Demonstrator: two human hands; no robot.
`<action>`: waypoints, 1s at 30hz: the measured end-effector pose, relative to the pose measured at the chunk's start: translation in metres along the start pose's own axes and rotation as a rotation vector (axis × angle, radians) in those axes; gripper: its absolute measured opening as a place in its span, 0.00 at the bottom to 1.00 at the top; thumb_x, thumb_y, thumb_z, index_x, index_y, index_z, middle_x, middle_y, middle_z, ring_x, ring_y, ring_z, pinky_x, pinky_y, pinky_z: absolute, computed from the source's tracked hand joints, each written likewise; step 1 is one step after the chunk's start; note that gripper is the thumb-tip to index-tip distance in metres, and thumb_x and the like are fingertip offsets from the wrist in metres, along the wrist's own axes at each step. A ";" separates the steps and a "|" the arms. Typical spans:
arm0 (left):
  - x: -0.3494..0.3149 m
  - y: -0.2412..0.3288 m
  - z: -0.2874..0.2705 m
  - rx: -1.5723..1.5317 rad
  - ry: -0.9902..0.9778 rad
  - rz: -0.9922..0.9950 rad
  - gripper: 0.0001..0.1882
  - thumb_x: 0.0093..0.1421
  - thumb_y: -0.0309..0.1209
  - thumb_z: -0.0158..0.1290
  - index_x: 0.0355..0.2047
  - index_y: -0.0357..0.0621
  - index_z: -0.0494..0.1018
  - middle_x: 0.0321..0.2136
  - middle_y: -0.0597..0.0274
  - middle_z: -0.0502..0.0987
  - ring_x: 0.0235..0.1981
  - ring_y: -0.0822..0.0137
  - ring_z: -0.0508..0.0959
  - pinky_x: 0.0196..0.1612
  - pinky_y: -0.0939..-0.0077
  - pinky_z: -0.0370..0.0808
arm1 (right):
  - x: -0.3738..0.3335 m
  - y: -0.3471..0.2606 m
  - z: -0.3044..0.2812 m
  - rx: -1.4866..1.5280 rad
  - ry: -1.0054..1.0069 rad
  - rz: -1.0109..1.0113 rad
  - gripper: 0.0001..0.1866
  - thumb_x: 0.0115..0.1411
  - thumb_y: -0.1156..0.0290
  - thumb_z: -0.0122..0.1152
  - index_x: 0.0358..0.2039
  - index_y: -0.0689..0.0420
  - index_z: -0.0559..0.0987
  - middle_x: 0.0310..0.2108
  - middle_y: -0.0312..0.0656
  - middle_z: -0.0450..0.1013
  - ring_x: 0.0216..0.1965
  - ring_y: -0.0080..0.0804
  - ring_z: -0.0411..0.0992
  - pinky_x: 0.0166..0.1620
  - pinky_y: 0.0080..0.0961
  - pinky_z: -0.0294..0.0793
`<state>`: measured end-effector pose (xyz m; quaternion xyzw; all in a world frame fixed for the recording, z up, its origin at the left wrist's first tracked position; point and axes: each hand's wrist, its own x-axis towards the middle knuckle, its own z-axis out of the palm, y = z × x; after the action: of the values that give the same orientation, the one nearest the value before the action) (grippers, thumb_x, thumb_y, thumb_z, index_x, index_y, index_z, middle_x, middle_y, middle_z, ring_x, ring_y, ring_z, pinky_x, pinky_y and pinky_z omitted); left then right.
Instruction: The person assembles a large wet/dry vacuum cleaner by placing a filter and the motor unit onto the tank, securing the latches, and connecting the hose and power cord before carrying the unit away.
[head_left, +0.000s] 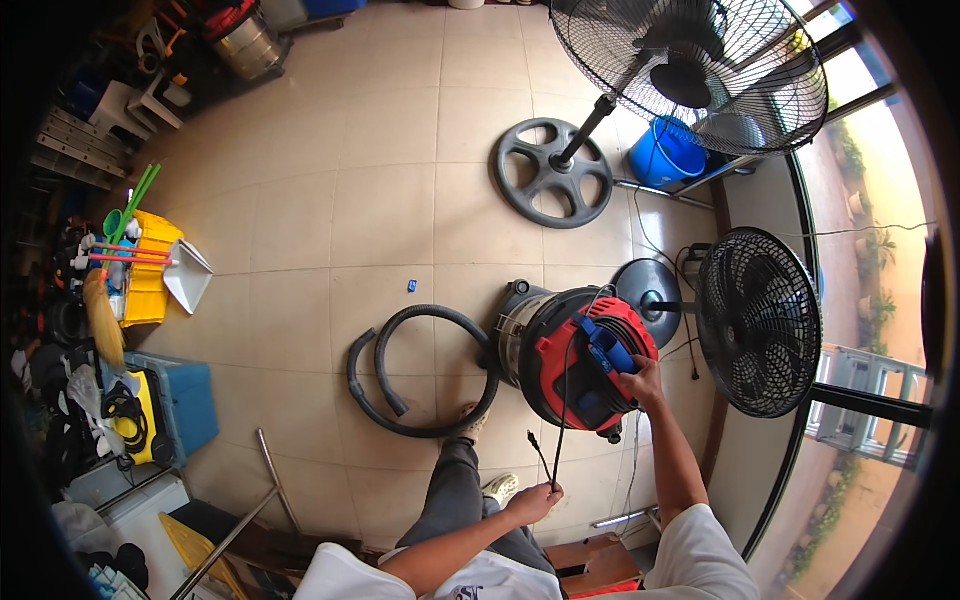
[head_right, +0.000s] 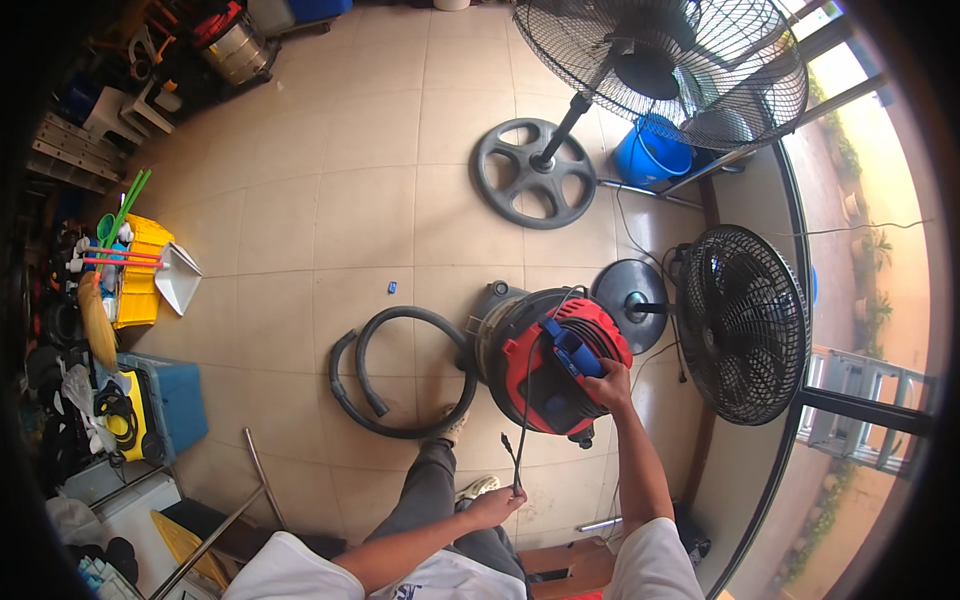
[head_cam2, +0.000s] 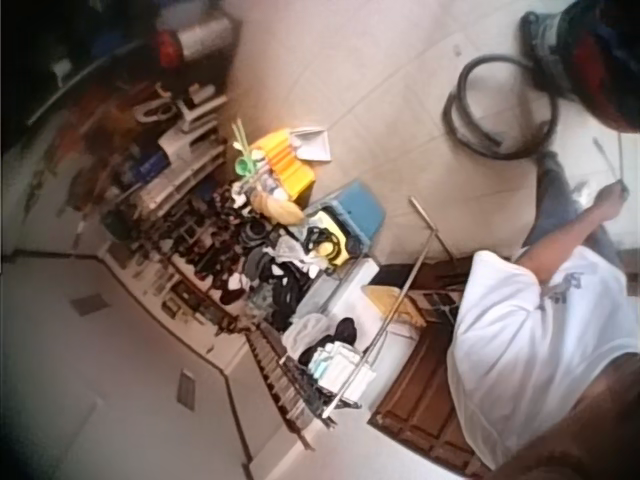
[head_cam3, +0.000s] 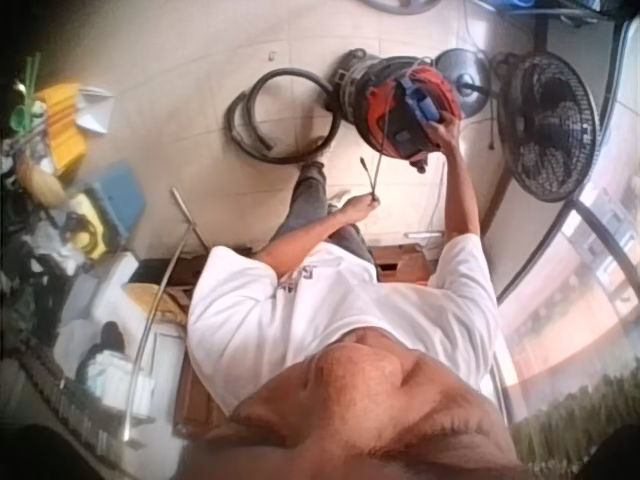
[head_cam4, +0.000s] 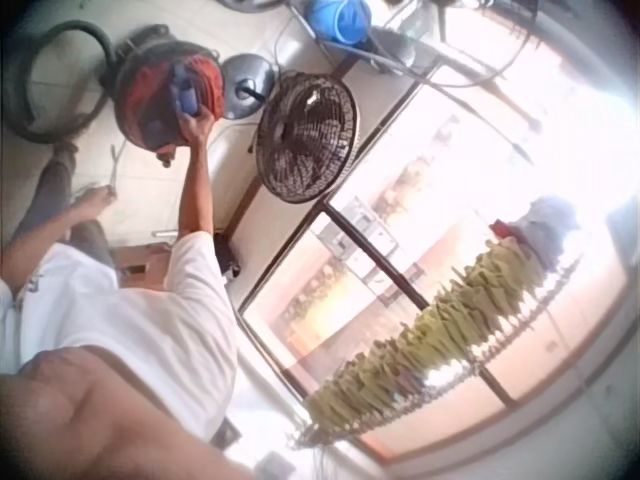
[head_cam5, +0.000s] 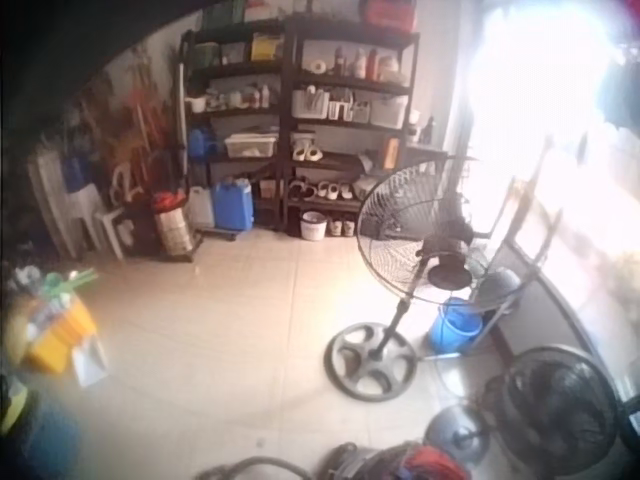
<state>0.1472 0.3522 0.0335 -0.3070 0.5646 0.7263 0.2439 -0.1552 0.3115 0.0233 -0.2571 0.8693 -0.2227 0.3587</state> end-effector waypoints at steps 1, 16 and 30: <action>-0.001 0.000 0.001 -0.003 -0.010 0.007 0.13 0.58 0.40 0.40 0.36 0.47 0.68 0.31 0.59 0.73 0.37 0.61 0.73 0.41 0.70 0.67 | -0.001 0.002 -0.001 0.007 -0.001 0.007 0.24 0.27 0.68 0.56 0.29 0.65 0.76 0.19 0.42 0.71 0.22 0.27 0.70 0.29 0.23 0.69; 0.007 -0.018 0.016 0.087 -0.081 0.030 0.14 0.57 0.39 0.39 0.41 0.49 0.65 0.37 0.56 0.72 0.40 0.57 0.72 0.42 0.65 0.66 | 0.014 -0.006 -0.012 -0.211 -0.110 -0.140 0.24 0.25 0.64 0.58 0.28 0.61 0.77 0.19 0.44 0.72 0.23 0.31 0.71 0.30 0.25 0.69; 0.027 -0.016 0.012 0.161 -0.150 -0.055 0.17 0.55 0.35 0.42 0.46 0.51 0.63 0.41 0.53 0.71 0.43 0.57 0.71 0.44 0.64 0.67 | 0.022 0.000 -0.009 -0.245 -0.083 -0.221 0.24 0.27 0.60 0.61 0.28 0.59 0.77 0.20 0.46 0.73 0.25 0.39 0.73 0.32 0.29 0.70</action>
<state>0.1380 0.3681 0.0053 -0.2466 0.5925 0.6927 0.3291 -0.1750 0.3003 0.0176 -0.4020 0.8407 -0.1424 0.3338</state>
